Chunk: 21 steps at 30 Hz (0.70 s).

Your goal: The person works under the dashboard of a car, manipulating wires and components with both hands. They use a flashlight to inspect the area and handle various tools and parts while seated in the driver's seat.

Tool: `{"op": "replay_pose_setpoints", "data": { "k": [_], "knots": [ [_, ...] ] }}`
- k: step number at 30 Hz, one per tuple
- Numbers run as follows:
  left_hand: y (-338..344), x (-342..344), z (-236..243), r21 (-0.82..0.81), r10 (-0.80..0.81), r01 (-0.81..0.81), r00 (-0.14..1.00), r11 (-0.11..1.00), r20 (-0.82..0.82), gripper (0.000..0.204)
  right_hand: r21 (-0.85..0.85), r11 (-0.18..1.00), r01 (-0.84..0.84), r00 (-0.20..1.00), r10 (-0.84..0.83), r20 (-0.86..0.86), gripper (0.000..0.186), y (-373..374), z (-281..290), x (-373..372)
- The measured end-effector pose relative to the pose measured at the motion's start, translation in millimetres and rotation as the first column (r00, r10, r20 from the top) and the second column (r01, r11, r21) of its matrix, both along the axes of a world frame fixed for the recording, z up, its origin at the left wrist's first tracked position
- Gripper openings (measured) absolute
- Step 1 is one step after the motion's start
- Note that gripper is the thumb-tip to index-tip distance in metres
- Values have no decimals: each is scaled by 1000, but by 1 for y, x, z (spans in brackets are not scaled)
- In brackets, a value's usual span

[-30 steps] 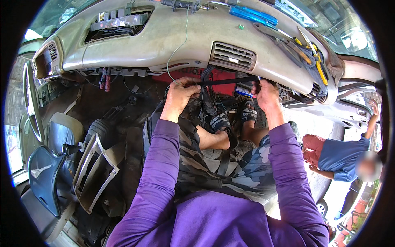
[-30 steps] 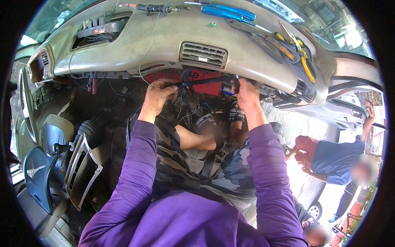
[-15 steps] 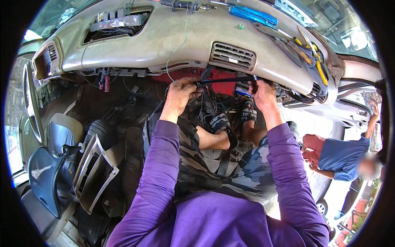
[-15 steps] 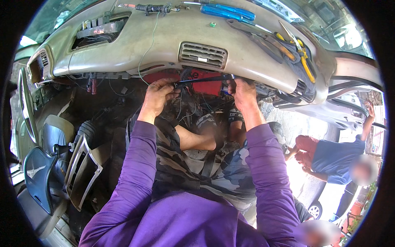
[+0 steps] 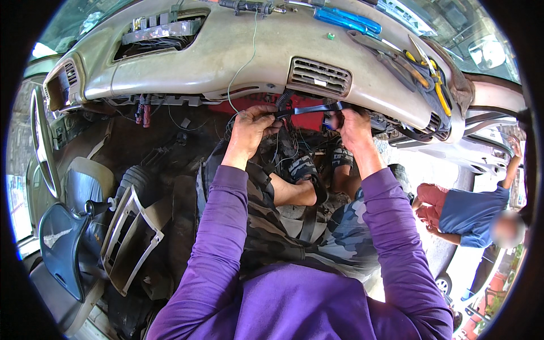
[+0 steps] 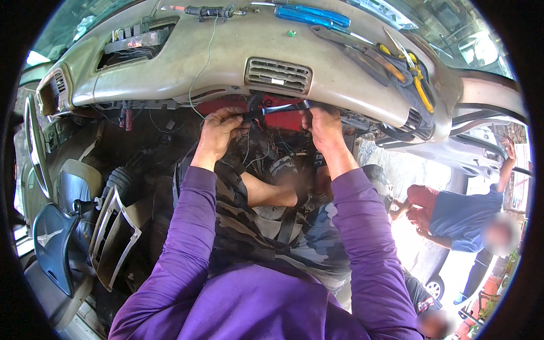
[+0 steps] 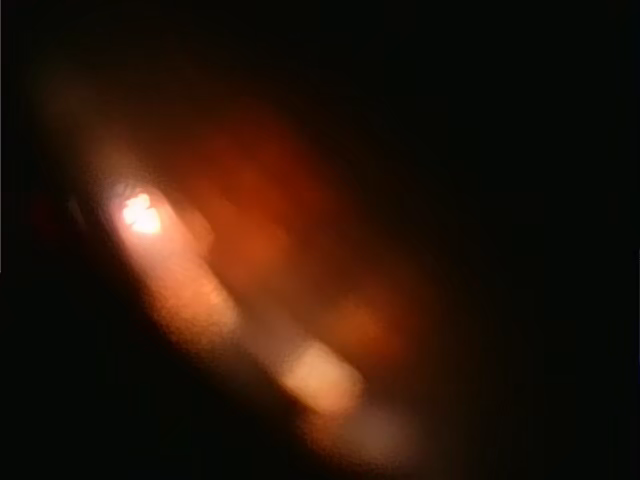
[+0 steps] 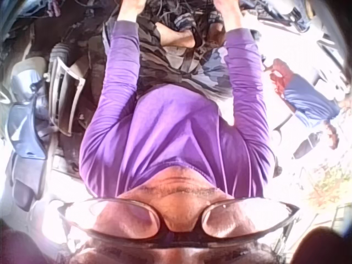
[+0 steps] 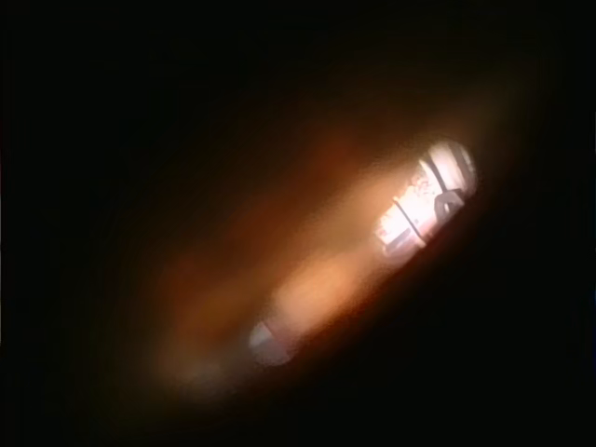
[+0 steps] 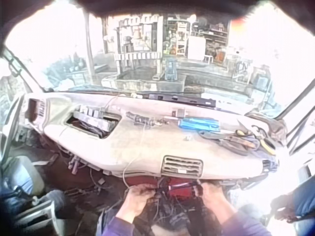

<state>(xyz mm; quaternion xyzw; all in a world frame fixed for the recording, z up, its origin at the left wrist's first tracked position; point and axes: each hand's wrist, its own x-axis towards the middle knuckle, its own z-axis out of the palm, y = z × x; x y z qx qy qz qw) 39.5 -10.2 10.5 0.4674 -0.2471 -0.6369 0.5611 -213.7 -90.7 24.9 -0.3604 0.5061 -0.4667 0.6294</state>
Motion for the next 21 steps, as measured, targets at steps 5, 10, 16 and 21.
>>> {"op": "replay_pose_setpoints", "data": {
  "k": [5,10,16,21],
  "knots": [
    [0,-2,-2,3,-13,13,997,1000,70,15,10,1000,-20,1000,20,-12,11,3,1,6],
    [1,-3,3,-17,-13,13,1000,1000,-16,16,15,1000,-7,1000,7,2,11,4,3,8],
    [-1,-3,-2,-29,-28,30,997,999,74,20,-5,999,-52,999,52,-13,15,8,4,20],
    [0,-5,0,-41,-4,1,998,999,-67,21,13,998,-58,998,58,-16,19,8,3,22]
  ]
}}
